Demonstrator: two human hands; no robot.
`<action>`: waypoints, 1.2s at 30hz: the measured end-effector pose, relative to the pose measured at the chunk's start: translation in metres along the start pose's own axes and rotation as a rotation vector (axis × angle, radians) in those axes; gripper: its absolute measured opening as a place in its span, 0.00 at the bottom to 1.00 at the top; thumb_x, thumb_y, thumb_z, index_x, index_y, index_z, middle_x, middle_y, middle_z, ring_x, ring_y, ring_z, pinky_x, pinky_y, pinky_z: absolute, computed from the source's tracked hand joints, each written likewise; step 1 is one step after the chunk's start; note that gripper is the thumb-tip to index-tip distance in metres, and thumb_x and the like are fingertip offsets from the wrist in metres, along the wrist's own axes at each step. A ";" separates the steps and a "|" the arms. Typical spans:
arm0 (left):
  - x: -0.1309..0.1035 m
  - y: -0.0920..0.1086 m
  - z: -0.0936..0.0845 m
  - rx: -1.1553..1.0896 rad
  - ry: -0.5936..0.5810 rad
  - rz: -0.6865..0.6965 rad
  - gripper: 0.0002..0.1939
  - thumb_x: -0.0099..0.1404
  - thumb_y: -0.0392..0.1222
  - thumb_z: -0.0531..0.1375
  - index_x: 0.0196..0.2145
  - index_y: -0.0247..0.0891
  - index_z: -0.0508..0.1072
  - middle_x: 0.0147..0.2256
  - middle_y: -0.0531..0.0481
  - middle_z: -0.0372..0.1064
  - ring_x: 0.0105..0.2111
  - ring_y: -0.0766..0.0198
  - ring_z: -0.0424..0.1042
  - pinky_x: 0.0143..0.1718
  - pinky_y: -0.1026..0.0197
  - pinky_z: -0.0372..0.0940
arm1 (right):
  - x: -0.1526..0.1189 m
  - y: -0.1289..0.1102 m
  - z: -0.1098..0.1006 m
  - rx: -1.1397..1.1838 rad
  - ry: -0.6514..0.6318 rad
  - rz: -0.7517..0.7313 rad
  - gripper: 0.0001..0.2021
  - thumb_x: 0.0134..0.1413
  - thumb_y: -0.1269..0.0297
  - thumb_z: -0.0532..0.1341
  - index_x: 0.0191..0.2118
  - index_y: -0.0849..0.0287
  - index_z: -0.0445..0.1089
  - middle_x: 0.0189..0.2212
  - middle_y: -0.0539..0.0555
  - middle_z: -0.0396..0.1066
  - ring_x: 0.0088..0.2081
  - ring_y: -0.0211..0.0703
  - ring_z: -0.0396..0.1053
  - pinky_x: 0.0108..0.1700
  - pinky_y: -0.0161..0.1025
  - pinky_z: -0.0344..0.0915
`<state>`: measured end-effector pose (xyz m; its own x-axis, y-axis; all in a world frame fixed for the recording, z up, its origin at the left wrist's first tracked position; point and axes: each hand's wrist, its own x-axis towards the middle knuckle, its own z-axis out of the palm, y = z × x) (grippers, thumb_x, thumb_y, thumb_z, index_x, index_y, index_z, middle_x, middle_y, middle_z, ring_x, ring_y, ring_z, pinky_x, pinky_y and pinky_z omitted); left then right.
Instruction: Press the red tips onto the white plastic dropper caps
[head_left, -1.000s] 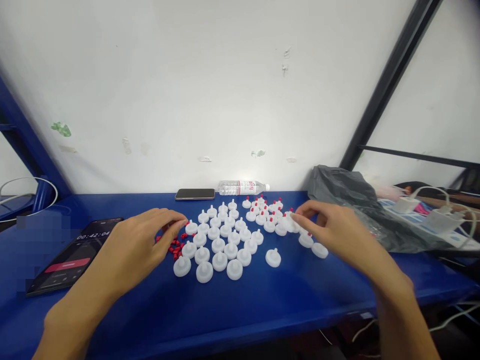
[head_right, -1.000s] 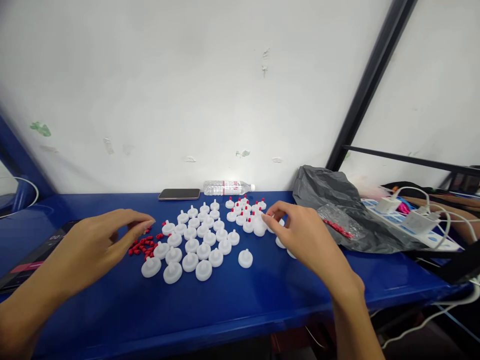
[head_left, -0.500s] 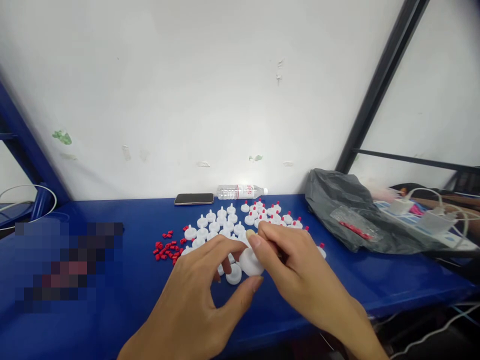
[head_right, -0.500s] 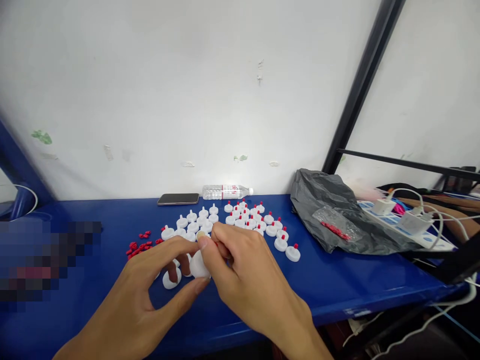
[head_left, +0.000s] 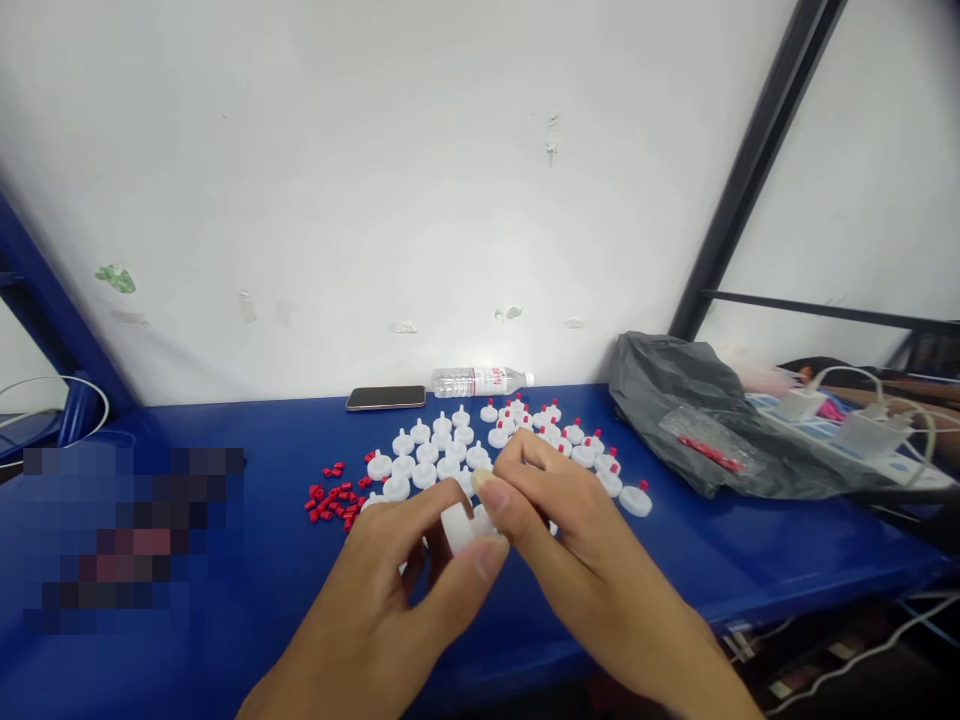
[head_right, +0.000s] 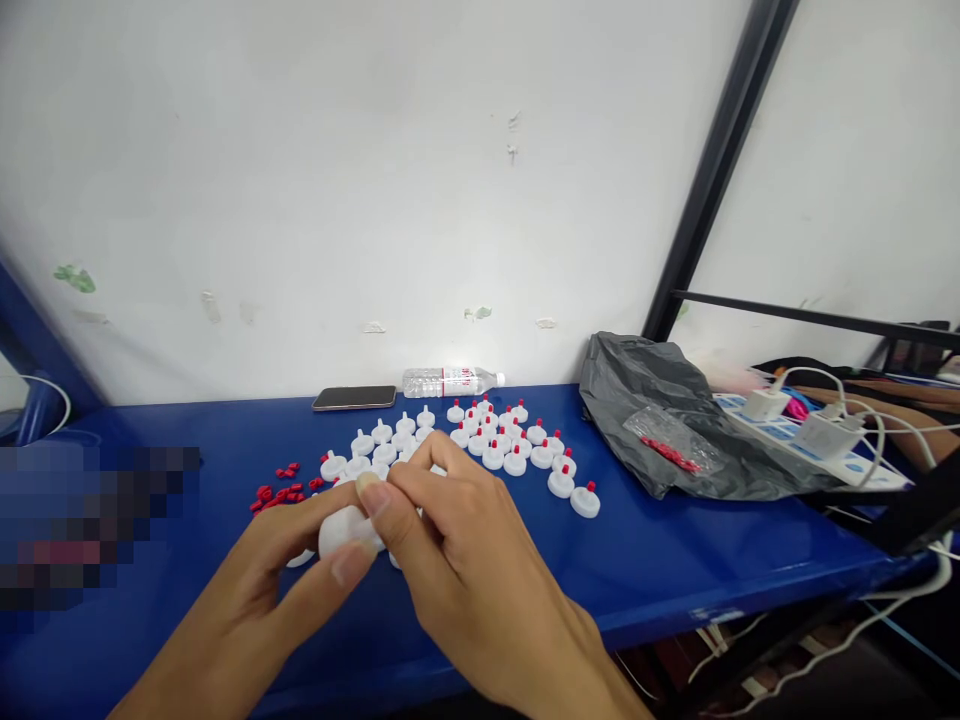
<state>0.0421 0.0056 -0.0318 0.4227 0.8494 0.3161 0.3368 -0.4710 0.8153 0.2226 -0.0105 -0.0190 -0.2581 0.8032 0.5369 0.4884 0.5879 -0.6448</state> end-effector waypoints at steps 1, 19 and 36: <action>0.001 0.001 -0.002 -0.080 -0.023 -0.023 0.24 0.70 0.64 0.57 0.28 0.41 0.71 0.23 0.55 0.63 0.25 0.65 0.61 0.28 0.61 0.56 | -0.001 -0.002 0.000 0.000 0.009 -0.006 0.21 0.78 0.56 0.50 0.29 0.55 0.59 0.32 0.48 0.61 0.36 0.38 0.62 0.37 0.37 0.61; 0.006 0.003 -0.020 -0.676 -0.186 -0.353 0.30 0.71 0.67 0.51 0.24 0.40 0.62 0.16 0.58 0.50 0.19 0.69 0.47 0.24 0.60 0.43 | 0.000 0.002 0.002 -0.008 0.084 -0.010 0.09 0.74 0.56 0.56 0.42 0.51 0.70 0.41 0.50 0.70 0.40 0.41 0.67 0.38 0.37 0.65; 0.009 -0.004 -0.015 -0.796 -0.146 -0.391 0.31 0.61 0.60 0.71 0.54 0.40 0.70 0.25 0.60 0.53 0.24 0.72 0.45 0.22 0.64 0.38 | 0.002 0.012 0.017 -0.202 0.197 -0.173 0.12 0.66 0.67 0.65 0.53 0.49 0.71 0.49 0.51 0.77 0.48 0.45 0.75 0.43 0.39 0.72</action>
<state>0.0324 0.0190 -0.0253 0.5214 0.8500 -0.0755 -0.1804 0.1963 0.9638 0.2140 -0.0003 -0.0345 -0.1951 0.6473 0.7368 0.6116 0.6676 -0.4245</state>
